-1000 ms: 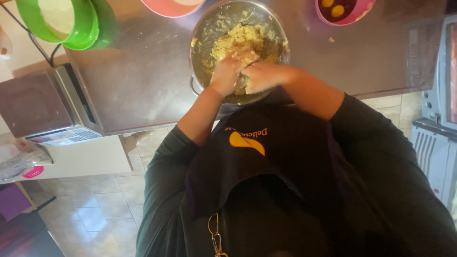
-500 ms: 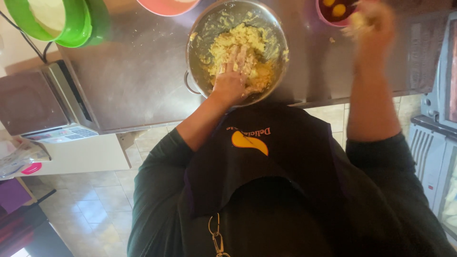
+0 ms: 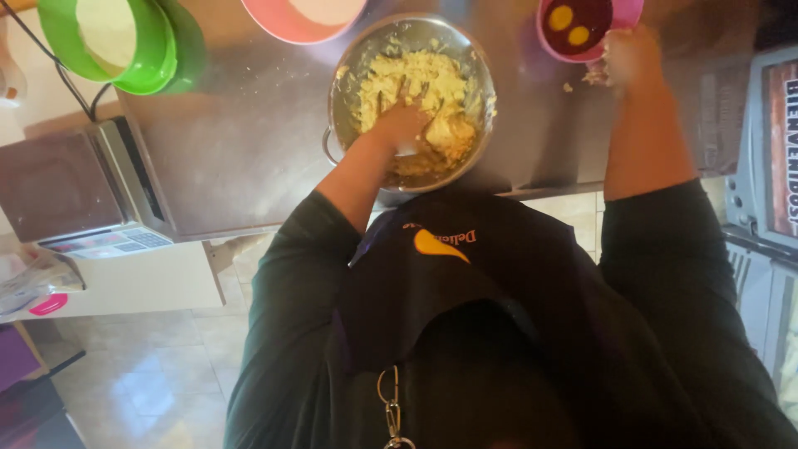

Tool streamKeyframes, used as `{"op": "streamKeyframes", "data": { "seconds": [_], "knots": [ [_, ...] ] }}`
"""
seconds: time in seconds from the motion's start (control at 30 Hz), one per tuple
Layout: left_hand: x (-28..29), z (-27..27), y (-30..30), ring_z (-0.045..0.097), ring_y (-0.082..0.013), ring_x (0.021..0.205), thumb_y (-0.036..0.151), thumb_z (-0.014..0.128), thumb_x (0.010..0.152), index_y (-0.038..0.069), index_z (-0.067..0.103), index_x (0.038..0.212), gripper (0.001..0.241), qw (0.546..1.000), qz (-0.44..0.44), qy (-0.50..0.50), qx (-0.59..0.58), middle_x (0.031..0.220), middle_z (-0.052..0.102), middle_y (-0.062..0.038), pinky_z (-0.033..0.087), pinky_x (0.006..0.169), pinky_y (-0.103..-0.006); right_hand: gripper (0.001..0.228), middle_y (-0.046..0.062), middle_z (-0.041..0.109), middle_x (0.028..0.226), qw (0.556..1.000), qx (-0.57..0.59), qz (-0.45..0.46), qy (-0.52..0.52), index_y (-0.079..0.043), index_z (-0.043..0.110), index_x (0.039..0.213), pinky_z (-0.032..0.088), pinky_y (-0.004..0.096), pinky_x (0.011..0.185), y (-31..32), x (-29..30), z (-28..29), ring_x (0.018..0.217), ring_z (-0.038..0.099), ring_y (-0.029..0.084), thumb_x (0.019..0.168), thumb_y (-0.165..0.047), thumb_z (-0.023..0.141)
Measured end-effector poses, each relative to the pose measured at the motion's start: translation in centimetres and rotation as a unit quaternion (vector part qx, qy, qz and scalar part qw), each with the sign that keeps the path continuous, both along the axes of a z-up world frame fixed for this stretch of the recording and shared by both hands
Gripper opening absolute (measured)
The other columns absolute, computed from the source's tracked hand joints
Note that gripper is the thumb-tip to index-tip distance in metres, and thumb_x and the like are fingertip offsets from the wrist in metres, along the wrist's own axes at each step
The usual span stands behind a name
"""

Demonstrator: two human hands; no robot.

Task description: Knead dough in a mixing bowl and incorporate raw eggs into the mixture.

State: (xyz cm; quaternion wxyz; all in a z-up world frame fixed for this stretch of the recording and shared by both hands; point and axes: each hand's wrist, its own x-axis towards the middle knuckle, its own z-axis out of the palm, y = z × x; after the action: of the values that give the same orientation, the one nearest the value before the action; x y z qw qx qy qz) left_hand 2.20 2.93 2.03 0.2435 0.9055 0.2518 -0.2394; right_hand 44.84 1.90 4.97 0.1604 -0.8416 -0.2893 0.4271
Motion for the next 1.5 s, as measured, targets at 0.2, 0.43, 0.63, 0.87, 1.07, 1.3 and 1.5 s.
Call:
{"op": "streamKeyframes", "data": {
  "seconds": [0.2,0.43,0.63,0.87,1.07,1.3,1.5],
  "knots": [
    [-1.4,10.6,-0.5,0.018,-0.0455,0.154,0.039,0.076,0.088,0.037,0.058,0.145,0.06,0.914,0.327,-0.107,-0.214,0.171,0.011,-0.012,0.01,0.127,-0.0541,0.014,0.006,0.073,0.081,0.921,0.277,0.197,-0.192,-0.011,0.07,0.092,0.045,0.045,0.055,0.5,-4.9,3.5,0.068,0.067,0.022,0.086,-0.009,0.057],
    [-2.9,6.9,-2.1,0.051,-0.0379,0.143,0.042,0.076,0.087,0.014,0.033,0.157,0.087,0.727,0.451,-0.45,-0.256,0.155,0.051,-0.017,0.039,0.121,-0.0532,0.037,0.023,0.072,0.082,0.843,0.348,0.325,-0.249,-0.006,0.058,0.131,0.048,0.058,0.057,1.9,-19.3,9.7,0.067,0.066,0.046,0.094,-0.007,0.062],
    [-2.9,4.6,-3.3,0.071,-0.0188,0.092,0.003,0.084,0.075,0.012,0.032,0.155,0.096,0.437,0.674,-0.435,-0.406,0.126,0.071,-0.018,0.056,0.083,-0.0338,0.087,0.019,0.059,0.127,0.801,0.331,0.43,-0.254,-0.023,0.027,0.163,0.056,0.051,0.07,1.0,-24.8,14.0,0.094,0.064,0.04,0.09,-0.001,0.07],
    [-3.6,7.4,-3.8,0.071,-0.0207,0.103,0.01,0.081,0.081,0.011,0.058,0.134,0.058,0.6,0.642,-0.359,-0.315,0.117,0.072,-0.009,0.064,0.09,-0.0325,0.091,0.016,0.036,0.163,0.682,0.478,0.437,-0.341,-0.011,0.039,0.165,0.071,0.036,0.082,1.4,-23.2,15.5,0.128,0.072,0.037,0.085,0.018,0.071],
    [-1.7,9.8,-4.3,0.049,-0.0491,0.13,0.03,0.086,0.087,0.023,0.05,0.146,0.07,0.903,0.407,-0.134,-0.045,0.153,0.035,-0.029,0.045,0.108,-0.0593,0.011,0.005,0.045,0.064,0.858,0.412,0.233,-0.199,-0.012,0.054,0.083,0.028,0.044,0.05,2.7,-17.3,10.8,0.054,0.037,0.02,0.091,-0.007,0.059],
    [1.4,4.1,-3.6,0.029,-0.0479,0.146,0.053,0.091,0.075,0.018,0.031,0.161,0.111,0.959,0.256,0.119,-0.001,0.17,0.007,-0.015,0.037,0.11,-0.0649,0.026,0.0,0.064,0.072,0.961,0.222,-0.145,0.074,-0.017,0.065,0.101,0.069,0.022,0.043,1.4,-7.4,4.2,0.052,0.073,0.008,0.083,-0.011,0.047],
    [2.8,2.6,-1.9,0.045,-0.045,0.127,0.04,0.054,0.103,0.019,0.045,0.149,0.051,0.964,0.216,0.145,0.054,0.162,0.023,-0.016,0.052,0.092,-0.0563,0.018,0.011,0.064,0.079,0.927,0.168,-0.263,0.209,-0.006,0.064,0.101,0.072,0.033,0.056,0.4,-1.8,0.4,0.062,0.075,0.018,0.084,-0.01,0.061]
  ]
}}
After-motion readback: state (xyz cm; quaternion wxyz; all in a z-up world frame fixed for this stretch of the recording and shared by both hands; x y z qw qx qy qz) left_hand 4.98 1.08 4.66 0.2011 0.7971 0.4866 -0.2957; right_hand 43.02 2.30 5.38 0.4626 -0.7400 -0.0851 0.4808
